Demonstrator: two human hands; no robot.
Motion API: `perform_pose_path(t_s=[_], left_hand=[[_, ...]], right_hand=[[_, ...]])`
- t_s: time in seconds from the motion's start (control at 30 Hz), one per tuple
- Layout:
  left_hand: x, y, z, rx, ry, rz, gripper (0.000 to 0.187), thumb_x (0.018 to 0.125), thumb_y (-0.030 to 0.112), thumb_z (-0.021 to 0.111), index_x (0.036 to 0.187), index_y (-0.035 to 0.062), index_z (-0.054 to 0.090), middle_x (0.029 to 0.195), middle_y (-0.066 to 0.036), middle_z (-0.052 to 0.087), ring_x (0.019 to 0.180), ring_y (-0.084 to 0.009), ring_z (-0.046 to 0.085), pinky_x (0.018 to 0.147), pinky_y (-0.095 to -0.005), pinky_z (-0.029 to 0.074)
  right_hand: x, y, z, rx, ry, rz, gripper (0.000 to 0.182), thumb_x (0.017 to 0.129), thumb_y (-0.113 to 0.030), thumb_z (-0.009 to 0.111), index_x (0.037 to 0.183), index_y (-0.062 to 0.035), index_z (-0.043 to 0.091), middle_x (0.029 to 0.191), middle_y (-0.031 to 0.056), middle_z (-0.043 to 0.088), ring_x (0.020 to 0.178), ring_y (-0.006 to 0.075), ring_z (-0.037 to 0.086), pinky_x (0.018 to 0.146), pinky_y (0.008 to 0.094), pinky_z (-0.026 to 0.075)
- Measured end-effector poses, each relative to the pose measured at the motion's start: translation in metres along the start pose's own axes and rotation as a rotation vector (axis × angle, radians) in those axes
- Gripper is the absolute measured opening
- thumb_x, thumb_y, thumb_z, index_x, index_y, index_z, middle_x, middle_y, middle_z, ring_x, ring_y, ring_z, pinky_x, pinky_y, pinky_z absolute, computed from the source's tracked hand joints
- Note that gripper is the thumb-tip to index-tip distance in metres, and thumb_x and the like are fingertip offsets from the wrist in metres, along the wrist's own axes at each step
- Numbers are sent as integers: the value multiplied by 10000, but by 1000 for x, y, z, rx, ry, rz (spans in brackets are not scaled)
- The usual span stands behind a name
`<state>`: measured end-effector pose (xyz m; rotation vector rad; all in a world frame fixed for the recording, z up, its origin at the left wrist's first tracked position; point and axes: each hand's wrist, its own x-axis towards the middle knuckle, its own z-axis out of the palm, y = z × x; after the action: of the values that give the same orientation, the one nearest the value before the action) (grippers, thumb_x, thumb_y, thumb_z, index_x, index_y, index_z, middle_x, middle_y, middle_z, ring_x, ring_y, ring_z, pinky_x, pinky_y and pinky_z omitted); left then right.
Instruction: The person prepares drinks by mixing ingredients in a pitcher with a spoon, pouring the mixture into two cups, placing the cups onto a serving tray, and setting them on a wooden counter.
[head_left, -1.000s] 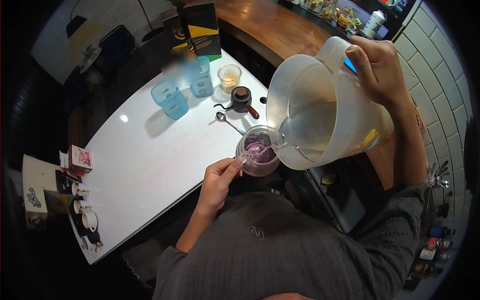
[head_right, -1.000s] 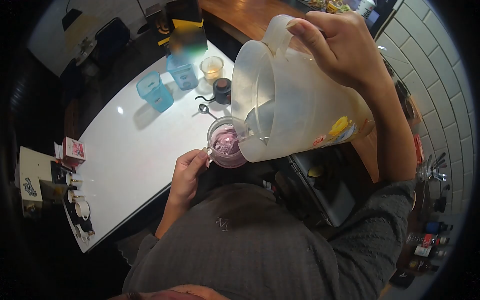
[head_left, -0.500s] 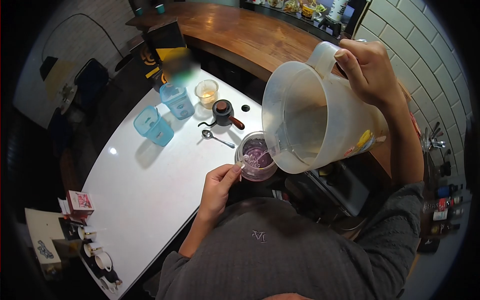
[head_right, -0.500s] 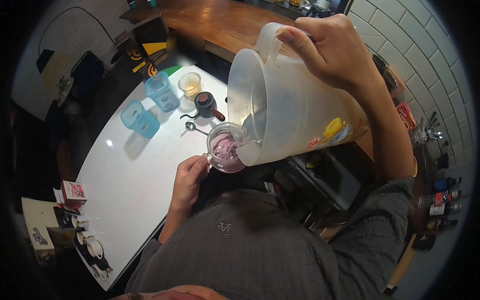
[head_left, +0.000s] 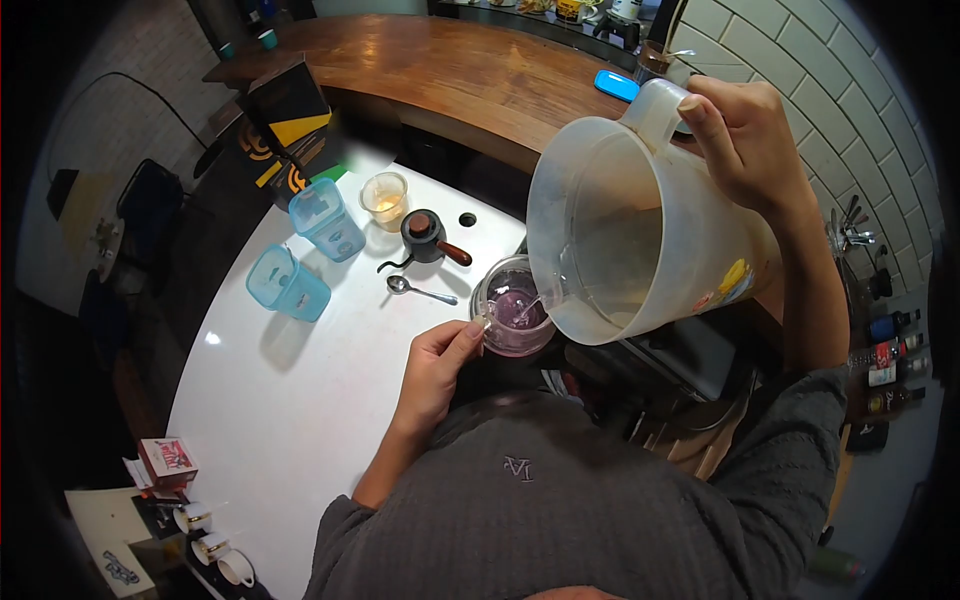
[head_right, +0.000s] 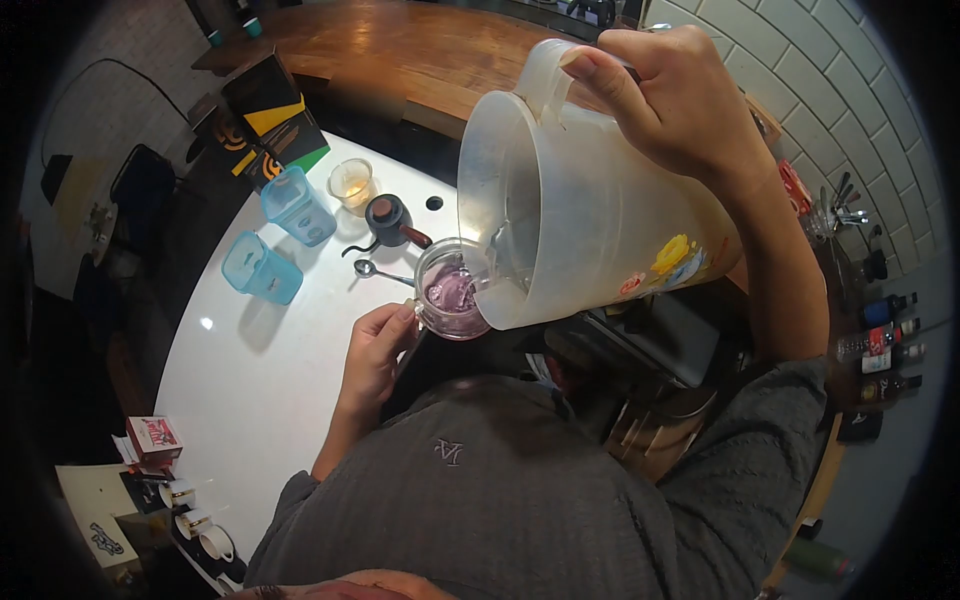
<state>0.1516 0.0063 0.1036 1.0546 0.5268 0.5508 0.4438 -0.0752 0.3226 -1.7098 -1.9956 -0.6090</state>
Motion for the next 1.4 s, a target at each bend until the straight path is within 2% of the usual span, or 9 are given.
perform_pose_path(t_s=[0.4,1.1,1.17,1.2,1.27,1.4], left_hand=[[9,1,8,5,-50,2,272,928,227,605,795,-7,646,724,3,566,700,-60,473,673,-217,381],[-16,-19,45,-45,138,84,256,919,218,616,782,5,650,709,15,569,673,-52,466,647,-212,372],[-18,-20,52,-27,176,120,249,917,232,604,786,21,620,658,47,481,594,-43,359,559,-216,279],[-19,-22,53,-29,185,121,249,917,232,604,786,21,620,658,47,481,594,-43,359,559,-216,279],[-22,-26,55,-20,199,139,253,916,233,605,781,20,622,658,45,481,597,-45,362,562,-218,284],[-28,-29,61,-40,227,138,251,912,234,609,783,20,627,663,38,497,604,-46,380,570,-217,297]], right_hand=[[-6,5,-11,-6,-39,27,458,951,-364,497,657,-27,595,504,115,486,429,232,471,457,332,377],[-6,22,-16,81,-30,-127,401,941,-346,518,749,-26,663,552,120,549,447,235,529,459,317,415],[-6,23,-17,89,-98,-77,495,959,-424,470,779,-6,666,598,99,600,521,190,565,533,302,448],[-6,24,-16,96,-99,-84,495,959,-424,470,779,-6,666,598,99,600,521,190,565,533,302,448],[-8,24,-11,113,-9,-149,458,967,-320,448,635,-5,418,515,84,328,428,201,340,448,323,296],[-8,26,-10,137,-11,-162,463,968,-326,446,630,-11,417,512,76,324,427,197,339,448,322,295]])
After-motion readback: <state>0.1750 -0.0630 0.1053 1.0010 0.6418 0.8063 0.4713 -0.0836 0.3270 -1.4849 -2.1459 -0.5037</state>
